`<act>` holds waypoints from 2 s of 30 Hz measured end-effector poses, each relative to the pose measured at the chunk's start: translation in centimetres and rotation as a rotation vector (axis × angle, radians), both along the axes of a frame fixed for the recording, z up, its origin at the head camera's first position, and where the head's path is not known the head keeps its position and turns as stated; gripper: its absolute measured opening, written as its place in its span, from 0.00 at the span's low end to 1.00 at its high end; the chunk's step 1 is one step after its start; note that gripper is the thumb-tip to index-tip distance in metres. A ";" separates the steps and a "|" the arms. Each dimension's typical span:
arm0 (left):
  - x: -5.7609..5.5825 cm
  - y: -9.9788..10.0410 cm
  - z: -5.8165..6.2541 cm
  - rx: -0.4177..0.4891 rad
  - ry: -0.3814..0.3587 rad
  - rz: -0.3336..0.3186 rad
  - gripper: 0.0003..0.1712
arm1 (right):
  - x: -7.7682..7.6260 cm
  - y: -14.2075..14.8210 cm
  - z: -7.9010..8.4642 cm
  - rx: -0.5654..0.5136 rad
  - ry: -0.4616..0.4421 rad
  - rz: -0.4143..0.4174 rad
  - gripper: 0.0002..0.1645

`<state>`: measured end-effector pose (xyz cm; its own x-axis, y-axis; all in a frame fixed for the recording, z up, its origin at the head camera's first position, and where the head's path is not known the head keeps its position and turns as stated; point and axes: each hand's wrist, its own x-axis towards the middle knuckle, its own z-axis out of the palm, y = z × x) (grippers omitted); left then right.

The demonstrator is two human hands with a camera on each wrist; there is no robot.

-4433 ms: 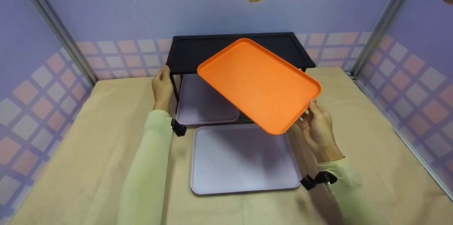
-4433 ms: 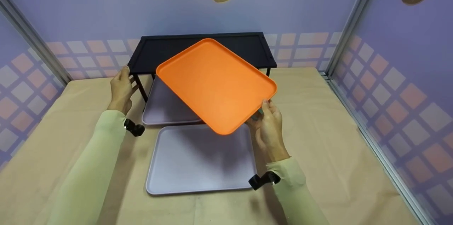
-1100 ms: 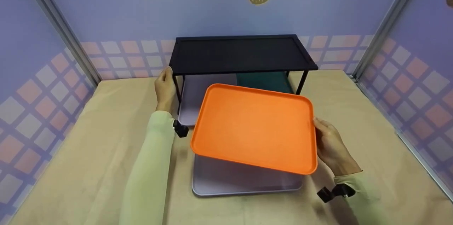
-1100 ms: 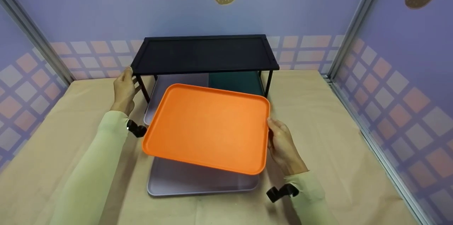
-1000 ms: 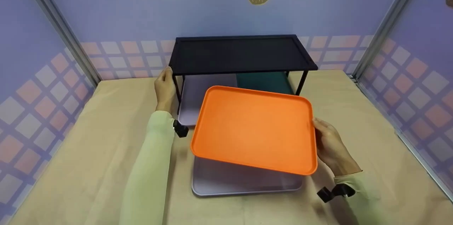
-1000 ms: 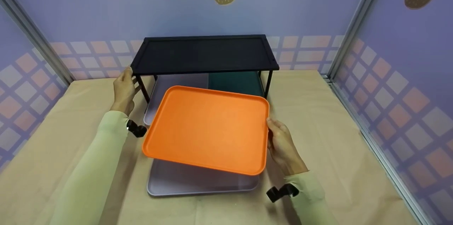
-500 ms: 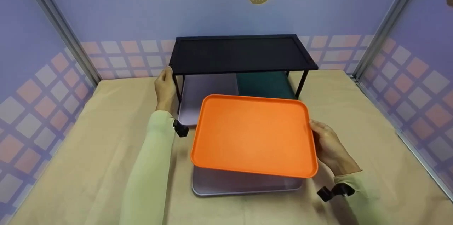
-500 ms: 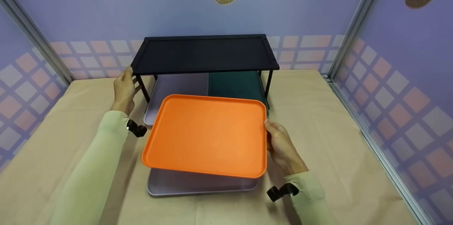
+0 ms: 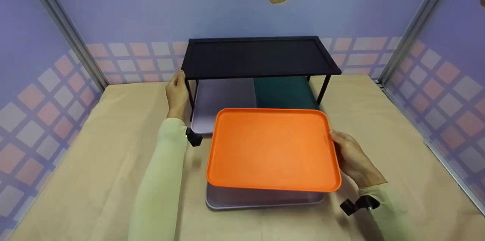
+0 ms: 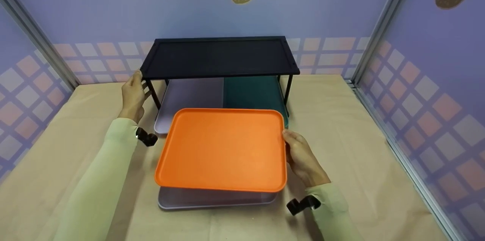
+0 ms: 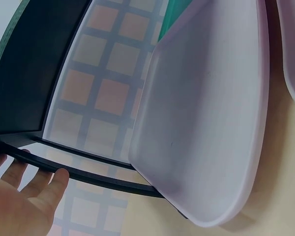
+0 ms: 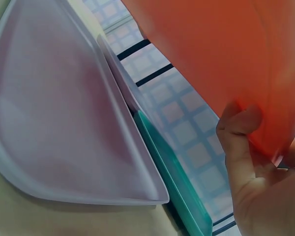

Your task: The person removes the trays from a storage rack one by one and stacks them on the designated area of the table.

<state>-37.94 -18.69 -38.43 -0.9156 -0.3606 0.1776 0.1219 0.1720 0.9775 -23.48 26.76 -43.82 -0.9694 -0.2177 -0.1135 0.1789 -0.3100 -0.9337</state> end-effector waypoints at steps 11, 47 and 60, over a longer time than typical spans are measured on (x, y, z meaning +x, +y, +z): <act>-0.2 -0.1 -0.1 -0.005 0.032 0.022 0.28 | -0.4 0.2 -0.6 0.021 -0.023 0.050 0.20; -0.4 0.2 -0.1 0.036 0.050 0.029 0.25 | -0.8 0.8 -1.7 0.117 -0.051 0.195 0.20; -0.1 0.1 0.1 0.030 0.024 -0.005 0.28 | -0.9 0.6 -2.2 0.186 -0.053 0.204 0.23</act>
